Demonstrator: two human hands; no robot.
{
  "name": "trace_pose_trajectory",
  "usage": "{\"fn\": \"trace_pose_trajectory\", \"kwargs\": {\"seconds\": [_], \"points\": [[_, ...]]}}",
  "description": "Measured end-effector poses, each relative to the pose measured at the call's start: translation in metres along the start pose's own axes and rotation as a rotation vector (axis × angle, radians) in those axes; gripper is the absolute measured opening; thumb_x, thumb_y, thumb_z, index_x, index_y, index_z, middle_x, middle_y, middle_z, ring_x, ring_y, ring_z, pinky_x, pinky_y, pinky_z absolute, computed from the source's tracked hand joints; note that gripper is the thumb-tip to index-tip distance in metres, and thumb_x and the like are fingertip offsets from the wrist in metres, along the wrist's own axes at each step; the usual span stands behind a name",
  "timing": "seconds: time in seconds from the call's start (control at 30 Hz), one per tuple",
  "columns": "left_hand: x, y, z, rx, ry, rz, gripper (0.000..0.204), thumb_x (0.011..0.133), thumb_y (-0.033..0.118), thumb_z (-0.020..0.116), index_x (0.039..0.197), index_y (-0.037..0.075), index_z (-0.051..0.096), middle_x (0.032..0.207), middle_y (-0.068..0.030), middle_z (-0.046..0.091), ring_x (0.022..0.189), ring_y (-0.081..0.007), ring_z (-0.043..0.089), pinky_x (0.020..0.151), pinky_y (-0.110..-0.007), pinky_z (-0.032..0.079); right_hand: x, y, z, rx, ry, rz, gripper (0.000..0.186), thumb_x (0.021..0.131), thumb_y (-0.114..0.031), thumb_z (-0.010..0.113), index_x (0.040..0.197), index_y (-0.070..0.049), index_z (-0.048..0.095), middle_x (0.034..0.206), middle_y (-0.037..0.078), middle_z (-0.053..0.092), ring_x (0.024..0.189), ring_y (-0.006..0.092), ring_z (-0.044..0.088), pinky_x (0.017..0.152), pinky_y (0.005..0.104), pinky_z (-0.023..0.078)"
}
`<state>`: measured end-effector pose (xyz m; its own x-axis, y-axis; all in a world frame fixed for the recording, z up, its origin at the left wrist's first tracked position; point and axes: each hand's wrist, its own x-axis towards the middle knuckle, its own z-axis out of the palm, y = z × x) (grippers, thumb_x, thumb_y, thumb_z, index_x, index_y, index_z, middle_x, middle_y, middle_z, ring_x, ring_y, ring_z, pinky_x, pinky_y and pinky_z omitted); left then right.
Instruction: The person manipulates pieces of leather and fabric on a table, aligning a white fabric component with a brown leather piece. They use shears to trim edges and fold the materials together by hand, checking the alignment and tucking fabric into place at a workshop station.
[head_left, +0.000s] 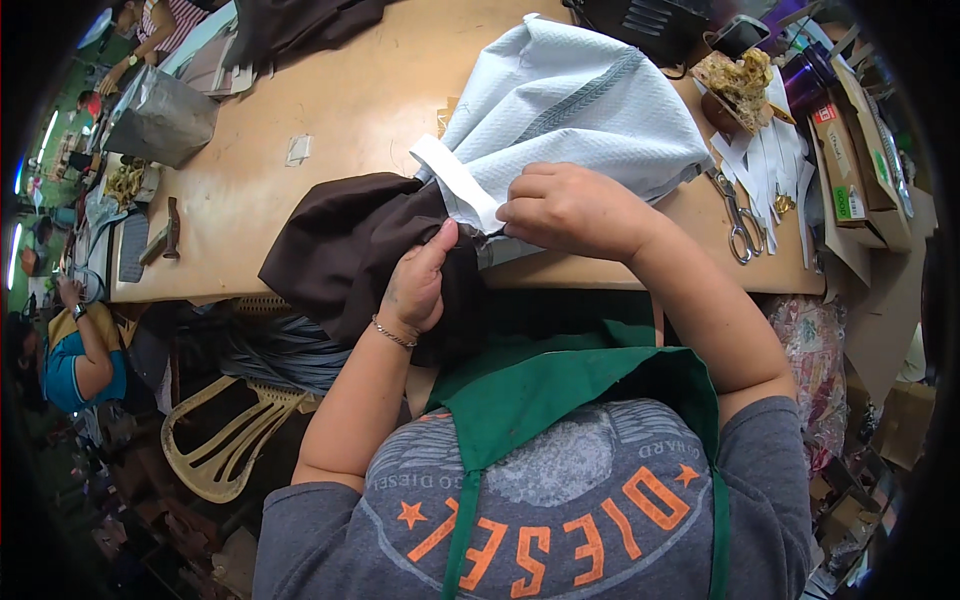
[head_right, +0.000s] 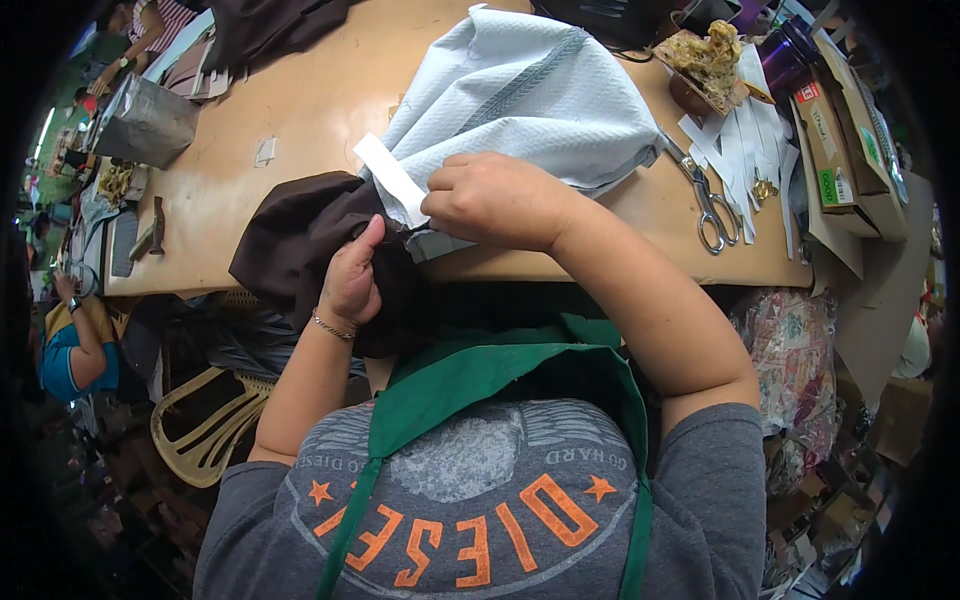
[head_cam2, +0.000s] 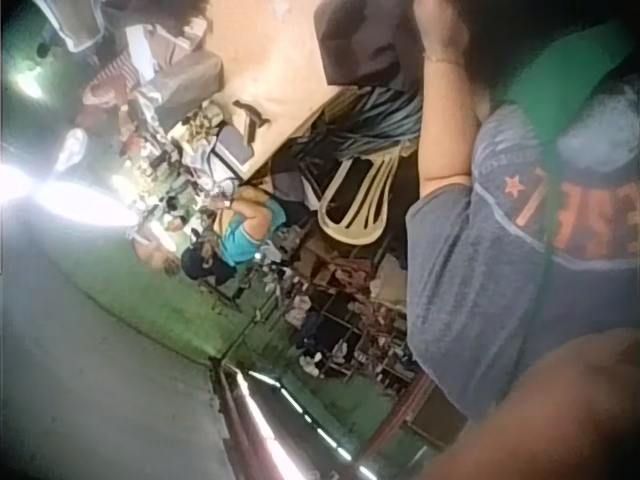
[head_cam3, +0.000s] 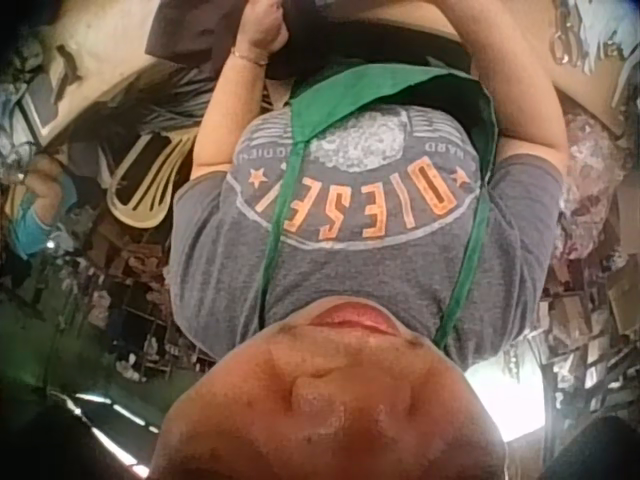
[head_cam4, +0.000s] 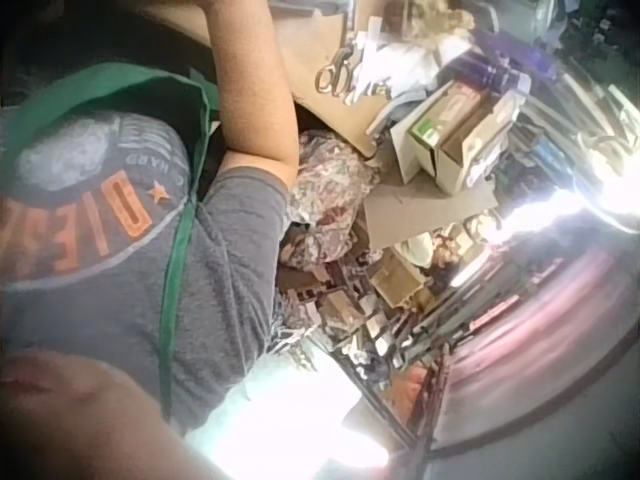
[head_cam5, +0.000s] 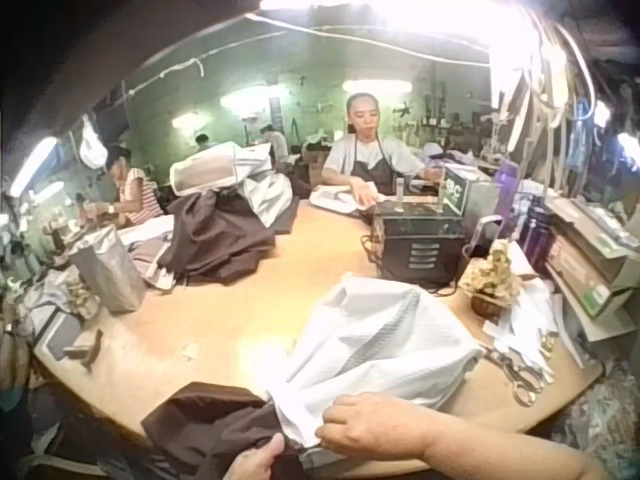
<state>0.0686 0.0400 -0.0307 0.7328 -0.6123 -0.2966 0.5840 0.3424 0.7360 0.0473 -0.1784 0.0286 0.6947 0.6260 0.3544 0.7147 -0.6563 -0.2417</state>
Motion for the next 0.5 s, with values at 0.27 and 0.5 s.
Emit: {"fn": "trace_pose_trajectory", "kwargs": {"seconds": [0.27, 0.5], "points": [[-0.01, 0.003, 0.001, -0.166, -0.161, -0.034, 0.04, 0.091, 0.029, 0.055, 0.117, -0.002, 0.053, 0.114, -0.005, 0.058, 0.107, -0.0099, 0.05, 0.094, -0.026, 0.037, 0.006, -0.012, 0.019, 0.075, 0.105, 0.003, 0.013, 0.075, -0.013, 0.065, 0.084, -0.006, 0.059, 0.072, 0.006, 0.053, 0.069, 0.0245, 0.055, 0.065, 0.0352, 0.047], [-0.009, -0.006, 0.015, 0.578, 0.217, 0.065, 0.043, 0.078, 0.038, 0.072, 0.091, -0.003, 0.066, 0.086, -0.0032, 0.065, 0.082, -0.0076, 0.056, 0.074, -0.023, 0.044, 0.004, -0.018, 0.024, 0.185, 0.167, 0.174, 0.009, 0.075, -0.015, 0.062, 0.077, -0.008, 0.057, 0.074, 0.009, 0.056, 0.073, 0.0277, 0.057, 0.066, 0.0378, 0.047]]}}
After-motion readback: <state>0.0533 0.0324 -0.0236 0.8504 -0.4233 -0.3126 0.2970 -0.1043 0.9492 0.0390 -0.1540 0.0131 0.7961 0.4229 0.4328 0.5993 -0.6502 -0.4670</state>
